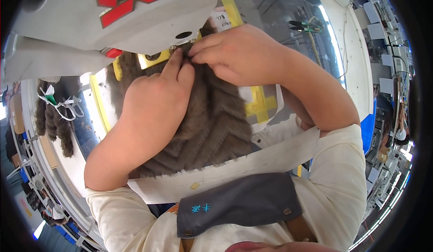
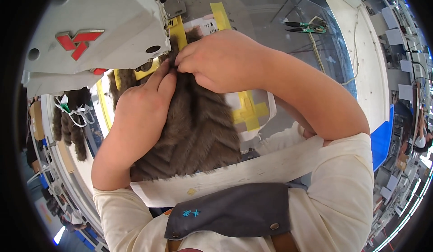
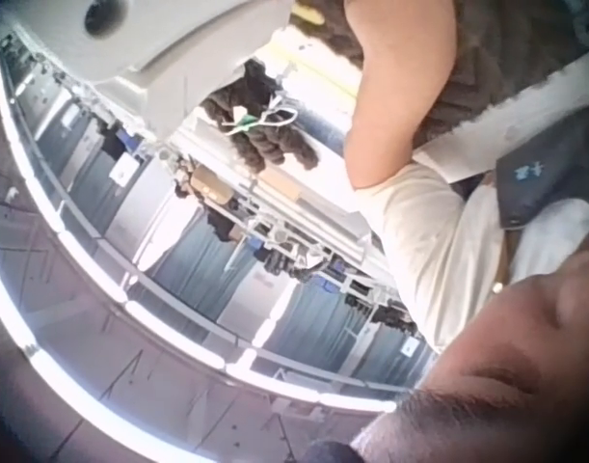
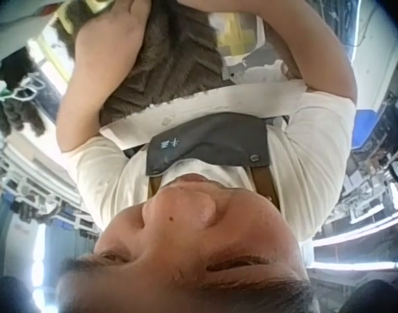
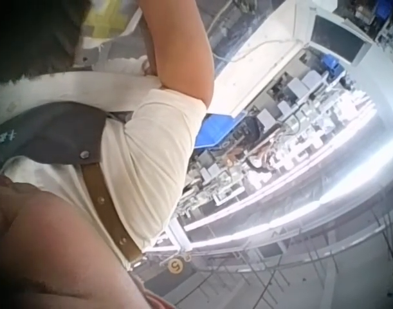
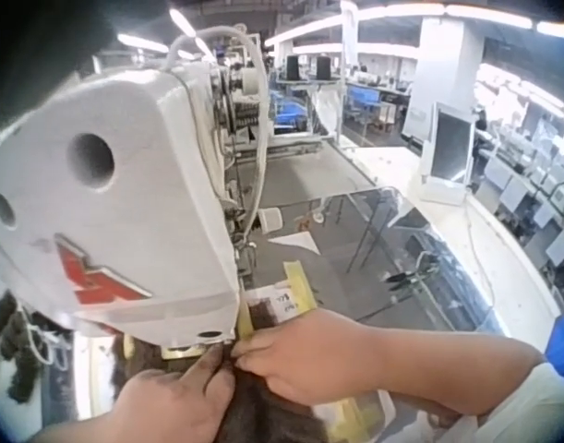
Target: Sewing and assembling components of a fur-covered bag using an industrial sewing machine.
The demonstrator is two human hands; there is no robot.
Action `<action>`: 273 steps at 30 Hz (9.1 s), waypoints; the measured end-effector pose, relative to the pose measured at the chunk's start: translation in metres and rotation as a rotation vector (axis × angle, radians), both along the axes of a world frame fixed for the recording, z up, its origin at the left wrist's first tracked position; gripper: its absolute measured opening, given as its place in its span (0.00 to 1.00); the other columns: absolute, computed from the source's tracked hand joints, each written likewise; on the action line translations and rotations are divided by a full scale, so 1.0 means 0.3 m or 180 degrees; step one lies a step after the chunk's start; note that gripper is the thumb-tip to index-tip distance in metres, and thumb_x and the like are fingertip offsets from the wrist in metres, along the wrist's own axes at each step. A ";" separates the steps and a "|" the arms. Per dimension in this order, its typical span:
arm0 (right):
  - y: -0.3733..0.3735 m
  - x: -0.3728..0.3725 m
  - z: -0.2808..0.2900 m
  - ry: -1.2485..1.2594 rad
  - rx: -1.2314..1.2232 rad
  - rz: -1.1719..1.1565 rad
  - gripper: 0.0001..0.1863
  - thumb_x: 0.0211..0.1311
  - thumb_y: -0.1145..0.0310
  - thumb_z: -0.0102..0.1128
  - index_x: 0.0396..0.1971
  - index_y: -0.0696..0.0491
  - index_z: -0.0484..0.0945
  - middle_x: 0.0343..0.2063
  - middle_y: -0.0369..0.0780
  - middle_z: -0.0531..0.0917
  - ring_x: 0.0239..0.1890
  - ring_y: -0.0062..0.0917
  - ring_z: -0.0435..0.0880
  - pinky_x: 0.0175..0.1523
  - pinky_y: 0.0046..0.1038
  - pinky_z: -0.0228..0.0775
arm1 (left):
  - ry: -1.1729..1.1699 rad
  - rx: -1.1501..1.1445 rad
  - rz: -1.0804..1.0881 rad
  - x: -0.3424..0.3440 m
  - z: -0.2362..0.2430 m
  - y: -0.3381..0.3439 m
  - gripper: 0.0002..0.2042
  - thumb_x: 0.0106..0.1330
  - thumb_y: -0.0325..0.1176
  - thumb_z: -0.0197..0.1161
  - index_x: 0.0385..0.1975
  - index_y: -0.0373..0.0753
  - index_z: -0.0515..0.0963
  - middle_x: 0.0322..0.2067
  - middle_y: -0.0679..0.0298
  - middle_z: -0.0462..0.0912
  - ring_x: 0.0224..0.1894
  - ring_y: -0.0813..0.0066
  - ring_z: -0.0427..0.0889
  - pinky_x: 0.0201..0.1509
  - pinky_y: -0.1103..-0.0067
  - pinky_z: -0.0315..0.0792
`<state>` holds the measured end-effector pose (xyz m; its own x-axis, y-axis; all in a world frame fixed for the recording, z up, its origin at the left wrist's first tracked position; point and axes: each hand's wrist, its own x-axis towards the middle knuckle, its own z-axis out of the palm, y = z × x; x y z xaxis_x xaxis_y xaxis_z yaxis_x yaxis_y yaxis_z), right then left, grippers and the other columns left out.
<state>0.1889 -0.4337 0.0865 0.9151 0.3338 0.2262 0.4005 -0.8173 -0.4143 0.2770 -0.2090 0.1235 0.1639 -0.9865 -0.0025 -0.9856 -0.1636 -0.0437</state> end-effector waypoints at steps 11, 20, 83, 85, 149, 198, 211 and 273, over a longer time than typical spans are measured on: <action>0.008 -0.027 0.029 0.0240 0.0021 0.0122 0.08 0.55 0.69 0.59 0.30 0.53 0.85 0.35 0.38 0.86 0.39 0.41 0.86 0.45 0.41 0.80 | 0.0230 0.0531 -0.0291 -0.025 0.064 0.012 0.22 0.55 0.26 0.62 0.51 0.28 0.74 0.63 0.39 0.76 0.29 0.65 0.88 0.33 0.76 0.80; -0.010 -0.023 0.059 0.0403 -0.0171 0.0163 0.10 0.56 0.69 0.60 0.37 0.52 0.85 0.42 0.34 0.87 0.41 0.38 0.86 0.44 0.38 0.79 | 0.0454 0.0446 -0.0346 -0.019 0.070 0.001 0.27 0.55 0.25 0.61 0.59 0.26 0.72 0.63 0.40 0.76 0.30 0.62 0.88 0.35 0.75 0.81; 0.163 -0.677 0.085 0.0058 0.2535 -0.2401 0.15 0.66 0.71 0.59 0.51 0.59 0.80 0.45 0.51 0.86 0.49 0.40 0.85 0.56 0.36 0.74 | 0.0793 -0.1869 -0.1706 -0.458 -0.055 0.145 0.30 0.44 0.60 0.79 0.18 0.45 0.65 0.19 0.66 0.65 0.23 0.63 0.70 0.30 0.68 0.62; 0.126 -0.733 0.145 0.0024 0.2582 -0.2516 0.15 0.65 0.72 0.59 0.50 0.59 0.80 0.45 0.52 0.86 0.49 0.42 0.85 0.54 0.37 0.74 | 0.0993 -0.2225 -0.1520 -0.408 -0.059 0.162 0.36 0.53 0.72 0.67 0.36 0.37 0.78 0.32 0.55 0.77 0.34 0.52 0.75 0.38 0.64 0.69; -0.730 -1.453 -0.018 -0.0683 0.0880 -0.4204 0.20 0.81 0.58 0.53 0.59 0.58 0.81 0.58 0.41 0.83 0.59 0.30 0.83 0.66 0.31 0.73 | 0.0619 -0.0311 0.2088 -0.287 0.063 0.595 0.15 0.68 0.46 0.67 0.36 0.39 0.81 0.34 0.55 0.83 0.40 0.54 0.84 0.46 0.64 0.77; -0.057 -0.563 0.063 0.0819 0.1570 -0.1017 0.07 0.67 0.69 0.65 0.40 0.57 0.85 0.37 0.42 0.85 0.40 0.33 0.84 0.47 0.30 0.77 | 0.1325 0.2144 0.4871 -0.781 0.088 1.429 0.26 0.53 0.46 0.79 0.46 0.33 0.85 0.44 0.38 0.86 0.50 0.44 0.86 0.55 0.60 0.79; -0.056 -0.563 0.056 0.0719 0.1437 -0.0961 0.07 0.66 0.69 0.65 0.39 0.57 0.86 0.36 0.42 0.85 0.39 0.33 0.84 0.46 0.31 0.77 | 0.2394 0.1240 0.5433 -0.808 0.018 1.533 0.19 0.65 0.32 0.64 0.53 0.27 0.80 0.43 0.46 0.86 0.43 0.51 0.85 0.50 0.68 0.79; 1.679 -0.263 -0.172 0.2869 0.1806 0.0994 0.24 0.60 0.52 0.71 0.42 0.60 0.87 0.40 0.56 0.87 0.47 0.52 0.86 0.55 0.45 0.78 | 0.2923 -0.0724 0.5089 -0.925 0.081 1.657 0.18 0.64 0.30 0.66 0.53 0.30 0.81 0.46 0.51 0.87 0.46 0.59 0.86 0.50 0.70 0.79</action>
